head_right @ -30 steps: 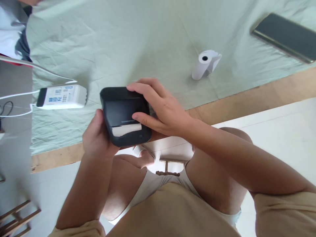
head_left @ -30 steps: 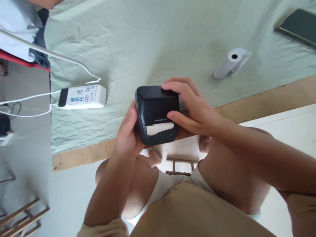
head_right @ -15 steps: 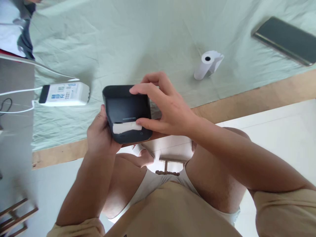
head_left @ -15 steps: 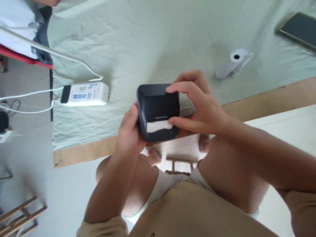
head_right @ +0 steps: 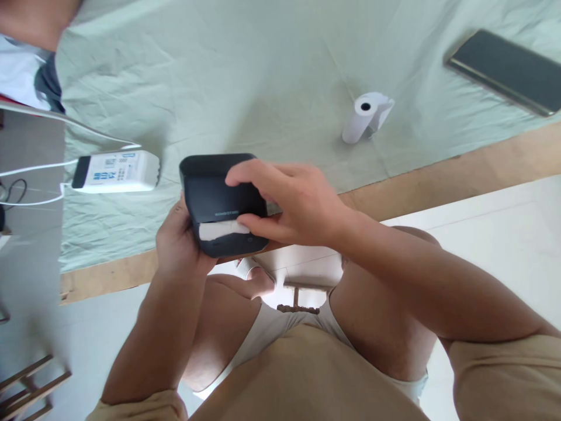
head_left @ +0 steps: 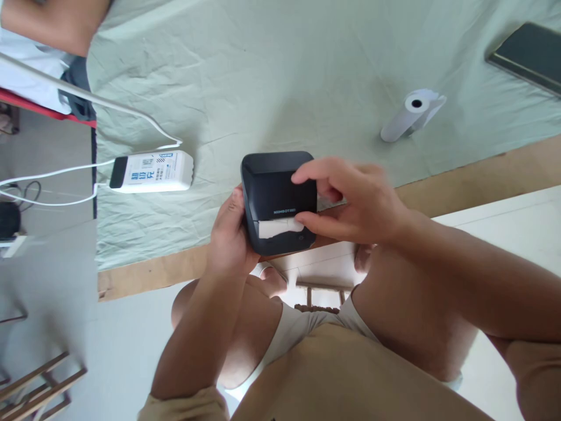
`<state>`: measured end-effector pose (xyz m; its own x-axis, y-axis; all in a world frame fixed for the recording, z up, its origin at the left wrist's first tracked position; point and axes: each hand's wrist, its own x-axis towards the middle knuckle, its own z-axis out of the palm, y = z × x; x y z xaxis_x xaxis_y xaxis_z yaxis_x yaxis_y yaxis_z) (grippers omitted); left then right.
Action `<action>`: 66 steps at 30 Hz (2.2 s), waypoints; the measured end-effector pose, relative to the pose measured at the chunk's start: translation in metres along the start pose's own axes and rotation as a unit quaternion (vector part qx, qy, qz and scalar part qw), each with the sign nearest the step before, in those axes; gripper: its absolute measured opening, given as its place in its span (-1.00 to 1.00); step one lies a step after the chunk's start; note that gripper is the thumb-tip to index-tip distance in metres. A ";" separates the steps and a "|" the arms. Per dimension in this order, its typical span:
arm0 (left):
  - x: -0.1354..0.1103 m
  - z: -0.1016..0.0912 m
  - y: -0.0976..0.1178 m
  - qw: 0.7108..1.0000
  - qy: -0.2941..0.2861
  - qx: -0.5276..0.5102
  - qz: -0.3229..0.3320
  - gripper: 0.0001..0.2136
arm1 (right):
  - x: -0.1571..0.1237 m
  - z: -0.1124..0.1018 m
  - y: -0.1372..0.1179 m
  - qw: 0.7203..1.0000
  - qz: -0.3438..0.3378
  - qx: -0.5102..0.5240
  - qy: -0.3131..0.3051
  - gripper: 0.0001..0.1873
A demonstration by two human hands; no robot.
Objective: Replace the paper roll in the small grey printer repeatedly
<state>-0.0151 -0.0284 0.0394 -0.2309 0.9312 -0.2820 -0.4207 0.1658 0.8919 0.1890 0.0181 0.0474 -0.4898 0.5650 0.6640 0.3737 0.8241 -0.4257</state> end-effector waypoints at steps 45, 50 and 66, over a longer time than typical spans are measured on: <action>-0.006 0.000 0.007 0.996 -0.066 0.028 -0.046 -0.73 | 0.019 -0.035 0.000 0.944 0.204 0.258 -0.019 -0.57; -0.005 0.006 0.012 0.992 -0.092 0.031 -0.075 -0.68 | 0.000 -0.033 0.033 0.957 0.242 0.159 -0.010 -0.81; -0.005 0.004 0.011 0.993 -0.090 0.035 -0.071 -0.63 | -0.018 -0.042 0.048 0.985 0.138 -0.104 -0.014 -0.55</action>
<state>-0.0149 -0.0294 0.0519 -0.0093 0.9386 -0.3450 -0.3739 0.3167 0.8717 0.2492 0.0457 0.0409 -0.3674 0.7695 0.5223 0.6480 0.6146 -0.4498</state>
